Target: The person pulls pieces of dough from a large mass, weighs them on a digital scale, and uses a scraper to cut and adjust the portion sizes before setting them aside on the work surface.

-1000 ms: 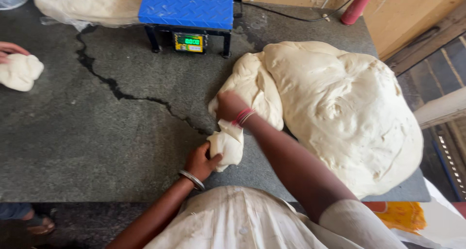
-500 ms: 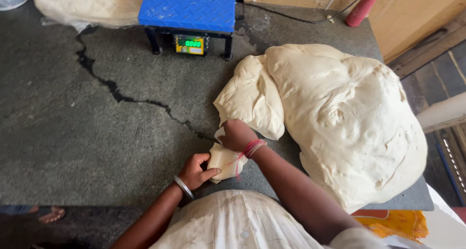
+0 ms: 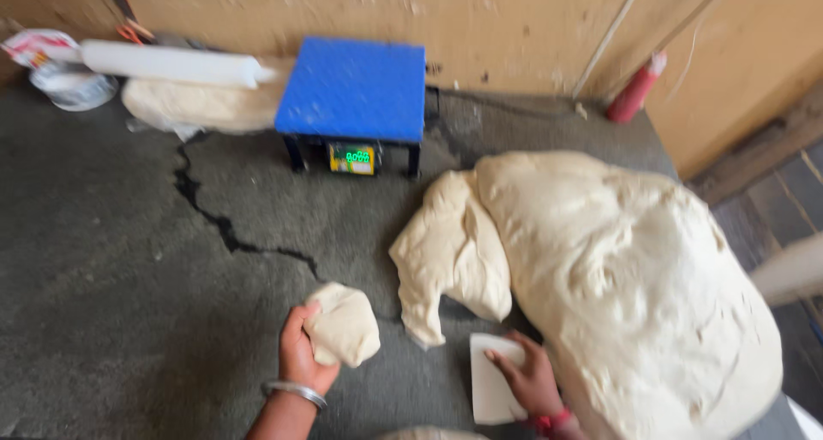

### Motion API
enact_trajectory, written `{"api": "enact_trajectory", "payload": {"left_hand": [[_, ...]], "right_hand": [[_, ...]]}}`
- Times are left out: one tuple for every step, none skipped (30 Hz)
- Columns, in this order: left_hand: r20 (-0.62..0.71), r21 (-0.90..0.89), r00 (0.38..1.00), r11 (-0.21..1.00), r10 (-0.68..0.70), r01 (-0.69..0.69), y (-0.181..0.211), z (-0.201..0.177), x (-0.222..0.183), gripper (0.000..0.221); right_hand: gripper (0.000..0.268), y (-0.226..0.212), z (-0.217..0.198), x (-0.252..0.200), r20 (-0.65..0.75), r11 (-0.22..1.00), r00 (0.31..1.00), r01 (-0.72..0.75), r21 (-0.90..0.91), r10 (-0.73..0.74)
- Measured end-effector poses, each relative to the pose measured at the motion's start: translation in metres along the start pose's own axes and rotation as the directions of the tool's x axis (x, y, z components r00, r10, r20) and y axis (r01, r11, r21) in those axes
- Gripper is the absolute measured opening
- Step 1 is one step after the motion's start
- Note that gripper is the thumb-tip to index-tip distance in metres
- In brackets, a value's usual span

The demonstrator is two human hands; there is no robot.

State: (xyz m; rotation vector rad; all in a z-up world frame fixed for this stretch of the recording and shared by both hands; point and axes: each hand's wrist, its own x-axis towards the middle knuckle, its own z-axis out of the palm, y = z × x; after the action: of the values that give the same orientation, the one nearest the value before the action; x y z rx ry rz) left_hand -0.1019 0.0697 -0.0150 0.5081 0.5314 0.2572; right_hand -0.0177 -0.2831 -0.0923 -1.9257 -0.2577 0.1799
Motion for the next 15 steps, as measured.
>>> {"api": "enact_trajectory", "payload": {"left_hand": [[-0.014,0.075,0.997,0.994,0.081,-0.080,0.014,0.025,0.011,0.050],[-0.033,0.153,0.988,0.978,0.151,-0.144,0.026,0.046,0.023,0.050],[0.108,0.078,0.965,0.965,0.240,-0.249,0.041,0.070,0.042,0.047],[0.245,-0.005,0.915,0.944,0.321,-0.330,0.056,0.094,0.063,0.045],[0.377,-0.078,0.837,0.914,0.398,-0.399,0.071,0.118,0.083,0.042],[0.497,-0.159,0.692,0.839,0.523,-0.520,0.080,0.139,0.103,0.039],[0.499,-0.181,0.638,0.791,0.586,-0.584,0.089,0.161,0.125,0.038],[0.501,-0.209,0.576,0.736,0.646,-0.644,0.097,0.182,0.148,0.036],[0.533,-0.121,0.572,0.725,0.624,-0.678,0.105,0.194,0.169,0.038],[0.558,-0.038,0.569,0.704,0.604,-0.709,0.109,0.203,0.192,0.040],[0.582,0.043,0.568,0.676,0.582,-0.736,0.108,0.206,0.213,0.042],[0.544,0.239,0.690,0.701,0.477,-0.672,0.100,0.198,0.231,0.044],[0.476,0.422,0.797,0.699,0.371,-0.577,0.087,0.187,0.246,0.049],[0.500,0.502,0.817,0.672,0.287,-0.544,0.064,0.174,0.257,0.028],[0.517,0.578,0.833,0.636,0.199,-0.511,0.041,0.156,0.260,0.021]], "right_hand": [[0.033,-0.001,-0.001,0.001,0.024,0.959,0.967,-0.255,0.124,0.254],[0.032,-0.003,0.000,0.004,0.020,0.963,0.972,-0.233,0.132,0.233],[0.031,-0.005,0.001,0.009,0.016,0.968,0.977,-0.211,0.139,0.211],[0.030,-0.007,0.003,0.009,0.005,0.969,0.980,-0.195,0.150,0.196],[0.030,-0.009,0.003,0.012,0.012,0.974,0.979,-0.204,0.096,0.204],[0.030,-0.009,0.002,0.015,0.014,0.975,0.976,-0.216,0.045,0.216],[0.030,-0.008,0.002,0.016,0.015,0.974,0.974,-0.228,-0.007,0.228],[0.030,-0.007,0.000,0.017,0.033,0.975,0.976,-0.218,0.044,0.217],[0.030,-0.004,0.000,0.018,0.051,0.974,0.978,-0.208,0.094,0.204],[0.030,0.001,-0.002,0.019,0.070,0.970,0.979,-0.198,0.138,0.190],[0.030,0.005,-0.002,0.020,0.062,0.963,0.980,-0.198,0.181,0.189],[0.030,0.011,-0.001,0.020,0.064,0.956,0.980,-0.199,0.217,0.189],[0.030,0.017,-0.001,0.021,0.066,0.947,0.980,-0.199,0.253,0.189],[0.030,0.023,0.000,0.019,0.042,0.954,0.981,-0.195,0.229,0.191],[0.029,0.030,0.000,0.019,0.018,0.960,0.981,-0.191,0.206,0.192]]}}
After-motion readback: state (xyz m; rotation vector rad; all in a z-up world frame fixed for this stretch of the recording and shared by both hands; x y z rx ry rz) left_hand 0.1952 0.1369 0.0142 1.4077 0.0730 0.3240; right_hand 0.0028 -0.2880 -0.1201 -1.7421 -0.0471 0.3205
